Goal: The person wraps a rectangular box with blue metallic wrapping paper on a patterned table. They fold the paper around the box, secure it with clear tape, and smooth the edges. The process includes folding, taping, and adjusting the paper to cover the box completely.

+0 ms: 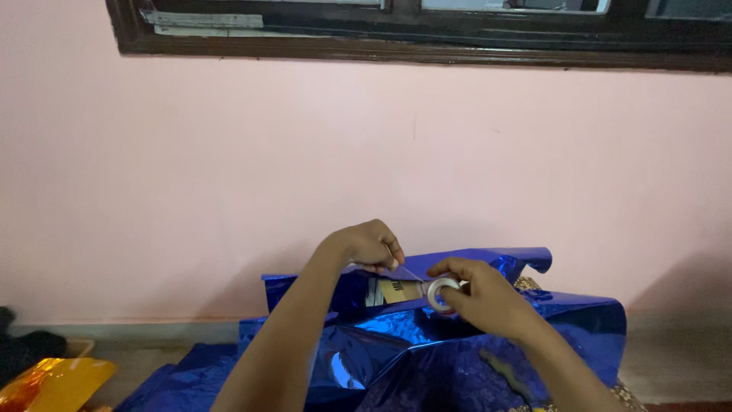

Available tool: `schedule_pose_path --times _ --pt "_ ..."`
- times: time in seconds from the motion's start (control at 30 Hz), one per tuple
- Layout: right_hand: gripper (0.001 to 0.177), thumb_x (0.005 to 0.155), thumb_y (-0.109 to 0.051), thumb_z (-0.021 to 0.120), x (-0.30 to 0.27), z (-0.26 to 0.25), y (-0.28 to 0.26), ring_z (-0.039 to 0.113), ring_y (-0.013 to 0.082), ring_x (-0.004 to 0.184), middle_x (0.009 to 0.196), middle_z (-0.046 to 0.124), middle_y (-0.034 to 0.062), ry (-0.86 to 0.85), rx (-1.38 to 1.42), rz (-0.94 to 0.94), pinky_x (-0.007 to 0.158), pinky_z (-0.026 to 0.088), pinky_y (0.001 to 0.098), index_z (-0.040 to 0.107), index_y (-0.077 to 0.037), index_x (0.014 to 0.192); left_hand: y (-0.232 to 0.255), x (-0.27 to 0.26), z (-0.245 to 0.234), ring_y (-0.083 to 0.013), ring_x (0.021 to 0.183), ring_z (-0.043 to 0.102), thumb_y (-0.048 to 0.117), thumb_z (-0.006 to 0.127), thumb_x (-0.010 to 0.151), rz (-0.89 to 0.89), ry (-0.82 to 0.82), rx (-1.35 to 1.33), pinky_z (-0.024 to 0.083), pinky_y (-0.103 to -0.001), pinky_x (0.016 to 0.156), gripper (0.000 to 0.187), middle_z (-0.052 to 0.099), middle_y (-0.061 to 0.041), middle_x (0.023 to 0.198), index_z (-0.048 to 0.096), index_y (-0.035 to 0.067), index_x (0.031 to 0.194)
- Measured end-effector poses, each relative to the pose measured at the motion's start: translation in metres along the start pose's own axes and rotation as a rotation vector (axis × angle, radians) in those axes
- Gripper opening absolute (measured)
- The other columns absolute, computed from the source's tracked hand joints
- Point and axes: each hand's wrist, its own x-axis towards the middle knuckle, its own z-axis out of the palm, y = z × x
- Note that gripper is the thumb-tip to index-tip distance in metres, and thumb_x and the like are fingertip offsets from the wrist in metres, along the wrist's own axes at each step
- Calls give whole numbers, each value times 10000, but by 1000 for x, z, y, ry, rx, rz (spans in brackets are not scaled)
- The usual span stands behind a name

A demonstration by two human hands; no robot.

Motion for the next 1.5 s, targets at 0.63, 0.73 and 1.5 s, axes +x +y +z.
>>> schedule_pose_path --times 0.63,0.73,1.5 --pt "397 708 -174 640 2 9 -37 746 333 954 982 775 177 32 -462 -56 877 574 407 785 -106 1071 38 12 33 -303 860 702 81 744 759 -103 202 644 567 -424 728 142 745 -159 926 771 81 899" --pt "399 754 -193 675 -6 9 -48 740 324 849 871 761 181 51 -444 12 805 565 415 705 -113 1144 35 12 40 -345 933 724 91 750 758 -18 337 697 585 -453 784 153 752 -184 986 764 86 910" --pt "316 713 -164 643 -7 9 -42 763 322 841 903 783 169 35 -476 -99 784 591 395 803 -91 975 54 -63 82 -281 947 742 435 831 740 25 492 908 515 -496 863 308 774 -67 966 783 199 931"
